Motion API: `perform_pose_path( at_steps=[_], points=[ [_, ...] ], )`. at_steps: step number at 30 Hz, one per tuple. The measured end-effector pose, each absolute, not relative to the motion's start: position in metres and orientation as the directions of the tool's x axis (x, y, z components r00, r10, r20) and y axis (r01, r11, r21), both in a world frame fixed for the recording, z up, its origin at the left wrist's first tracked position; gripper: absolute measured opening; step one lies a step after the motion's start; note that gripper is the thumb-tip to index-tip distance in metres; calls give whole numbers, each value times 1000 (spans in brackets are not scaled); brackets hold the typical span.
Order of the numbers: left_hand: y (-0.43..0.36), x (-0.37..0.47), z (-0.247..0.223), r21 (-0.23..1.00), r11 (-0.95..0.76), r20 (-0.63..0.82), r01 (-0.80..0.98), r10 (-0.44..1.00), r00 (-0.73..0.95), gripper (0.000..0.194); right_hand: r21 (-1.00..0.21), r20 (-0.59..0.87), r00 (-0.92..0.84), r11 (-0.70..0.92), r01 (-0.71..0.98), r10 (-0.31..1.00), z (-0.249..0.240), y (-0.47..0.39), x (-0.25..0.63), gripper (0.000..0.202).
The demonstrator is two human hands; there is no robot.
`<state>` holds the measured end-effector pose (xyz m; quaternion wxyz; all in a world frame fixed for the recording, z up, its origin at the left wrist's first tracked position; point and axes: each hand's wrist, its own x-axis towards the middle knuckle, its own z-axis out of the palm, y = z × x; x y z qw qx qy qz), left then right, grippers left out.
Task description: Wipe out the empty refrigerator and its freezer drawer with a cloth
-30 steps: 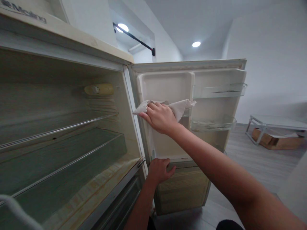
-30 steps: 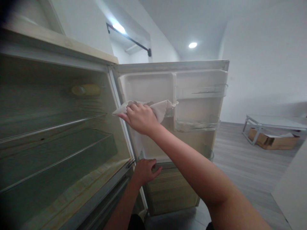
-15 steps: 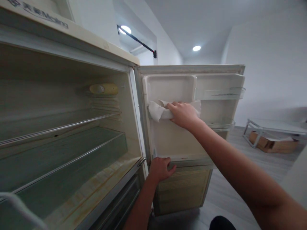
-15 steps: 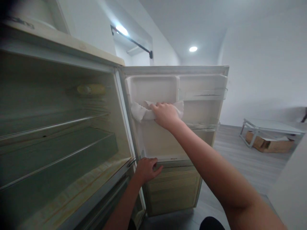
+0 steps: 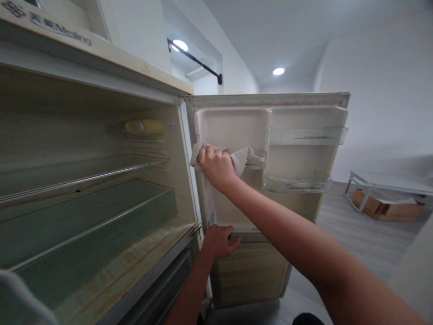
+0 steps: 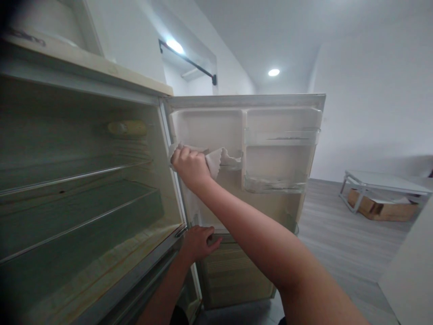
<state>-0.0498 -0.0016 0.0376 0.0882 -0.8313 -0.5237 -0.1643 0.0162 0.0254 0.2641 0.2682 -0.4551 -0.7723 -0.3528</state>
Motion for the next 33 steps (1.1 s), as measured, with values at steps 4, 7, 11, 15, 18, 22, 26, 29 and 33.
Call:
perform_pose_path(
  at_steps=[4, 7, 11, 15, 18, 22, 26, 29, 33],
  points=[
    [-4, -56, 38, 30, -446, 356, 894, 841, 408, 39, 471, 647, -644, 450, 759, 409, 268, 12, 42, 33],
    [-5, -58, 38, 20, -428, 349, 903, 850, 395, 41, 557, 560, -758, 524, 644, 335, 277, -1, 72, 46],
    [-5, -60, 36, 4, -447, 360, 895, 835, 416, 39, 508, 569, -680, 453, 733, 463, 288, -5, 100, 40],
    [-6, -58, 36, 12, -449, 367, 894, 833, 413, 40, 452, 592, -594, 387, 804, 545, 282, 4, 94, 30],
    [-6, -56, 38, 19, -446, 357, 895, 839, 411, 40, 413, 681, -532, 337, 846, 503, 270, 11, 73, 29],
    [-4, -54, 38, 10, -438, 343, 899, 846, 408, 40, 366, 757, -489, 339, 867, 434, 260, 21, 43, 36],
    [-4, -52, 37, 12, -416, 351, 909, 853, 386, 40, 334, 773, -480, 379, 863, 414, 258, 24, 22, 40],
    [-4, -53, 37, 18, -411, 353, 911, 855, 379, 38, 343, 761, -497, 392, 854, 416, 258, 23, 22, 39],
    [-3, -54, 36, -1, -428, 368, 904, 840, 399, 39, 402, 742, -529, 359, 842, 411, 256, 21, 44, 37]
  ],
)
